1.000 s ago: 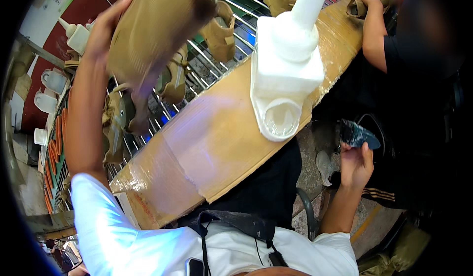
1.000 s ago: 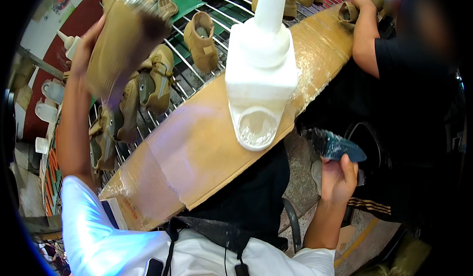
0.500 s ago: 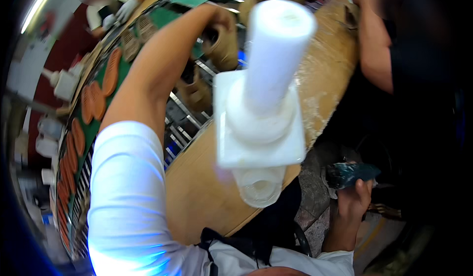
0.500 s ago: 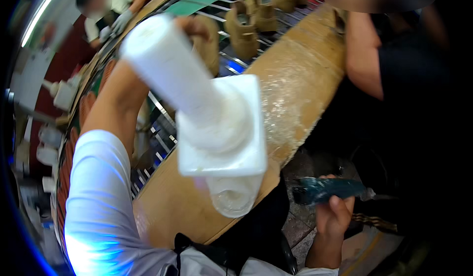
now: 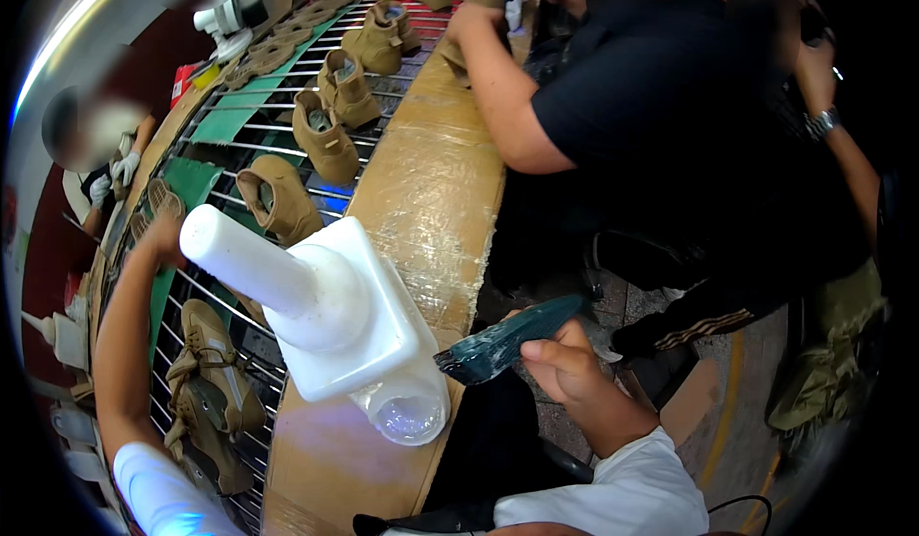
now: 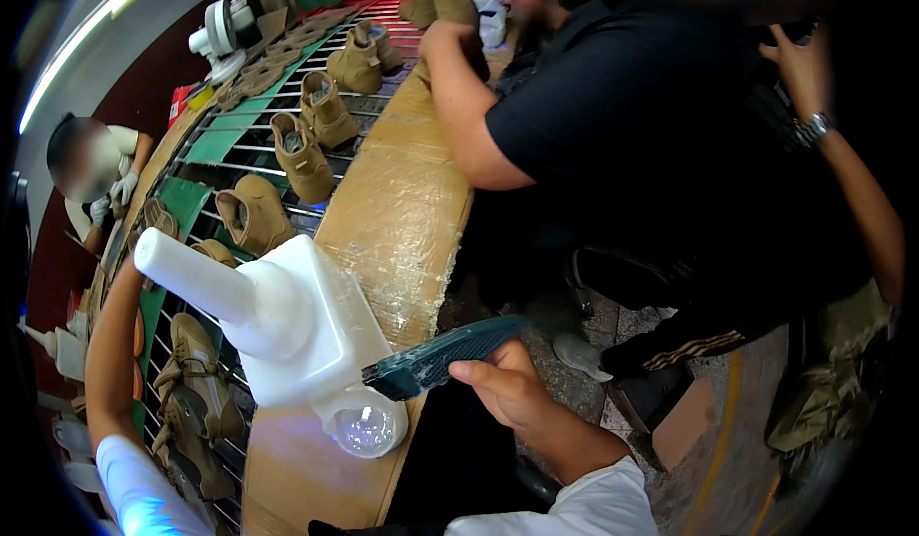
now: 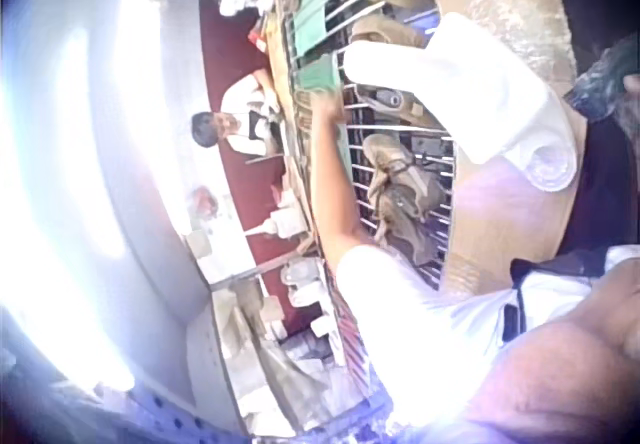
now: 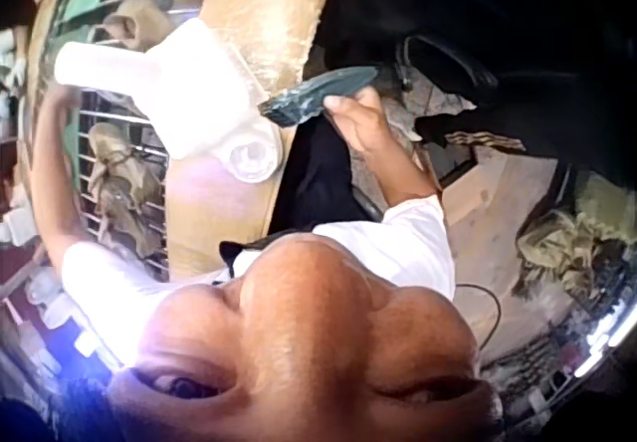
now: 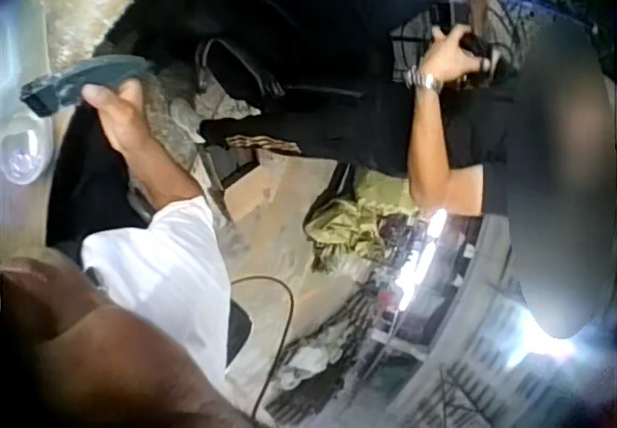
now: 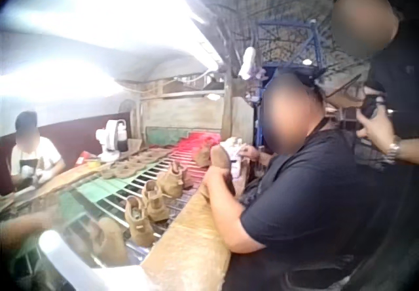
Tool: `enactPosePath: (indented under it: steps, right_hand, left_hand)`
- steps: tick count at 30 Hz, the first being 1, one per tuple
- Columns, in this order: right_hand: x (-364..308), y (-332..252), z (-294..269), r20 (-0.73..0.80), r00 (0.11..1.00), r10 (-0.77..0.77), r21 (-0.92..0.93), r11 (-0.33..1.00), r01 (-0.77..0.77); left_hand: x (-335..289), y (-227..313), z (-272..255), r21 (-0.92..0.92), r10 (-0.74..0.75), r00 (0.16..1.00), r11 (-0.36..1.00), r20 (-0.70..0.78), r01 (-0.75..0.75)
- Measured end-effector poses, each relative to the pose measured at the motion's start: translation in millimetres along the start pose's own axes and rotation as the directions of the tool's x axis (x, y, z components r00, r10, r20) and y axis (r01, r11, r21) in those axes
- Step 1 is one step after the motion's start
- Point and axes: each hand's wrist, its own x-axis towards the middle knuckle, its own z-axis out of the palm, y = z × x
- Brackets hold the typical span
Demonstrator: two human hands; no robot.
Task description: The person applies a white adhesive substance to the sole and side edges of a tan boot using a blue brush. They repeatedly dip the brush into a container of glue and spread it evenly across the shoe's surface.
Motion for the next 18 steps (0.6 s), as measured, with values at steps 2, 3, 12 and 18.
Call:
enactPosePath:
  steps: [2, 3, 12, 18]
  right_hand:
    - [-9.9, -3.7, 3.9, 0.006, 1.000, 0.007, 0.010, 1.000, -0.007]
    - [-14.6, -5.3, 6.3, 0.002, 1.000, 0.023, -0.009, 1.000, -0.023]
    - [-54.4, 12.3, 24.3, -0.079, 0.990, -0.120, 0.007, 0.993, 0.121]
    - [-57.6, 18.0, 23.4, 0.100, 0.991, -0.093, -0.072, 0.992, 0.100]
  left_hand:
    - [-55.7, 4.7, 47.8, 0.057, 0.038, 0.856, 0.995, 0.516, -0.079]
    - [-81.9, 19.4, 73.5, -0.199, -0.136, 0.812, 0.934, 0.568, 0.296]
    - [-193.3, 81.3, 128.7, -0.844, -0.387, 0.771, -0.038, 0.506, 0.535]
    - [-235.4, 110.3, 95.3, -0.961, -0.531, 0.819, -0.263, 0.215, 0.082]
